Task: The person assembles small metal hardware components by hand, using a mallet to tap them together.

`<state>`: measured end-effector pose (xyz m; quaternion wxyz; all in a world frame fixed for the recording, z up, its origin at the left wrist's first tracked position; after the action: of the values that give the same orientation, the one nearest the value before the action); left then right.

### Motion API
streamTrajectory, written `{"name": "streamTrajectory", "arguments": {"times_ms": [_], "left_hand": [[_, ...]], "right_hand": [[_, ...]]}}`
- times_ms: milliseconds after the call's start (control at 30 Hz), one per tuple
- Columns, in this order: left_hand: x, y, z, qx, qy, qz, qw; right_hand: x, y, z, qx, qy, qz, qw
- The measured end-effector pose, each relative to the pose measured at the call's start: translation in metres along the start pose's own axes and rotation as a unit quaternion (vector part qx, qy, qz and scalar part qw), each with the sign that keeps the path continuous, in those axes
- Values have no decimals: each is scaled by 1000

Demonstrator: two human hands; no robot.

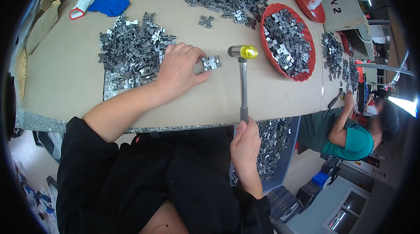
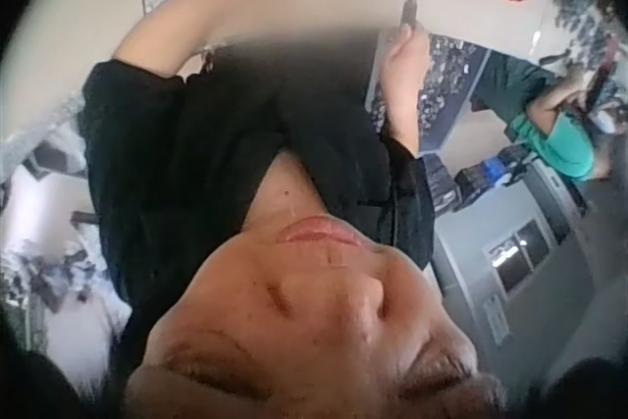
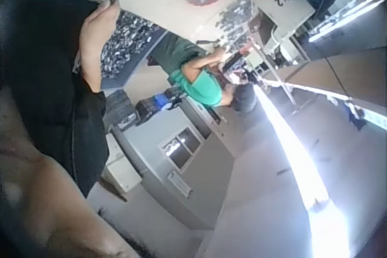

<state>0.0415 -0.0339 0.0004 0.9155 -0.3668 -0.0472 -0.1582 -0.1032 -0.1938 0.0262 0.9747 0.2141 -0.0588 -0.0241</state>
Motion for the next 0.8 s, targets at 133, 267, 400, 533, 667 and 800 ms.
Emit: {"name": "streamTrajectory", "arguments": {"times_ms": [133, 267, 400, 533, 667, 800], "left_hand": [[-1, 0, 1, -1, -4, -1, 1000], [-1, -2, 2, -11, -8, -9, 1000], [-3, -4, 4, -14, -21, -25, 999], [-4, -5, 4, -2, 4, -19, 1000], [-2, -9, 4, -1, 2, -25, 1000], [-2, -7, 5, -3, -5, -21, 1000]], "right_hand": [[11, -8, 1, -84, -39, 11, 996], [24, -13, -1, -181, -76, 17, 980], [33, -17, -4, -199, -89, 3, 976], [35, -13, -5, -214, -76, 7, 974], [36, -15, -5, -209, -62, 0, 976], [37, -11, -4, -205, -61, 6, 977]]}}
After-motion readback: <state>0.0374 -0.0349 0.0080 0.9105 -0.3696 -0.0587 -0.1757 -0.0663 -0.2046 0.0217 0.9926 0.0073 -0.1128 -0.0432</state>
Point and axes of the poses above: each hand's wrist, its own x-axis towards the middle knuckle, its own z-axis out of the back of the hand, y = z × x, the point moved 7 cm from there along x, towards the middle knuckle, and after that the axes turned 10 degrees about z, right-handed, at the moved point
